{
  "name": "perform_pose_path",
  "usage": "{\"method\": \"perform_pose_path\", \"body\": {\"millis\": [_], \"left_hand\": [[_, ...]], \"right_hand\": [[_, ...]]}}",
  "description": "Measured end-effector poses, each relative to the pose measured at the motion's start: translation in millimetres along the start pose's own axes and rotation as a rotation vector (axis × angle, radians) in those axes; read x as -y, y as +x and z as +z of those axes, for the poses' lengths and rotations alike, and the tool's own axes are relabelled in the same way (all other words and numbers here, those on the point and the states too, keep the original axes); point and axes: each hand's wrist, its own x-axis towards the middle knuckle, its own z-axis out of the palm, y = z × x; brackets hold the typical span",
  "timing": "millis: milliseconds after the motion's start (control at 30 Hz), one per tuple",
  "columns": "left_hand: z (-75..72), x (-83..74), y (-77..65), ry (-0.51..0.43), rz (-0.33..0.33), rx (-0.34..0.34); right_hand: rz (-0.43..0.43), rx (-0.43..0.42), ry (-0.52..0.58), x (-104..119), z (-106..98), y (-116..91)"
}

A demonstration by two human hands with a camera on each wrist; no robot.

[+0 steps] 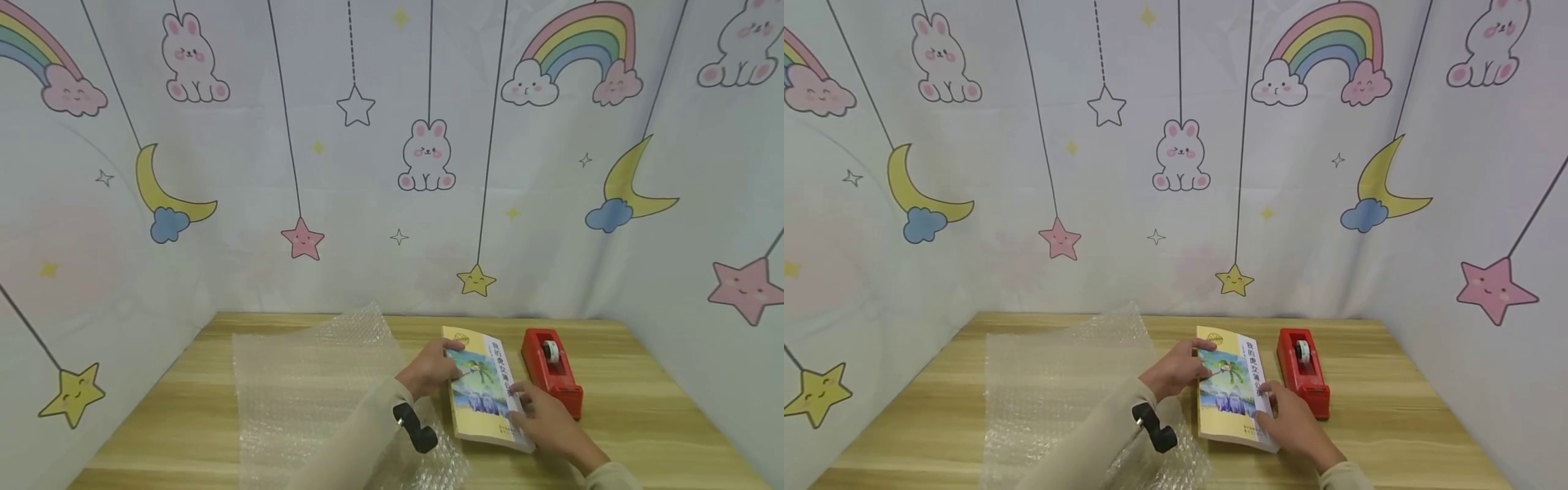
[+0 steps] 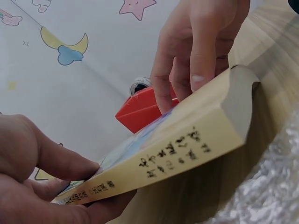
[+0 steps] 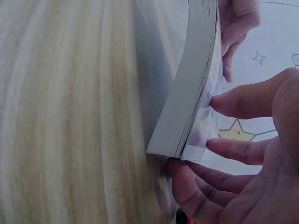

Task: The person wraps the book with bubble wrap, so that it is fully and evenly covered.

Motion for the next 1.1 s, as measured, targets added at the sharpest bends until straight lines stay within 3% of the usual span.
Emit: {"method": "perform_pose_path", "body": {"millis": [400,600,1100], "left_hand": [[-4.6,-2.1,-1.3,-0.067,-0.037,-0.009],[-6.7,-3.9,-2.9,-0.078,-0.032,-0.002],[-16.4,-6.1,-6.2,-0.093,-0.023,0.044]], "right_hand": [[0.081,0.038,0.134,1.9,-1.3,1.2],[0.08,0.036,0.234,0.8,-2.9,0.3],[0.101,-0.051,0.198,13.6,-5.9,0.4]]}}
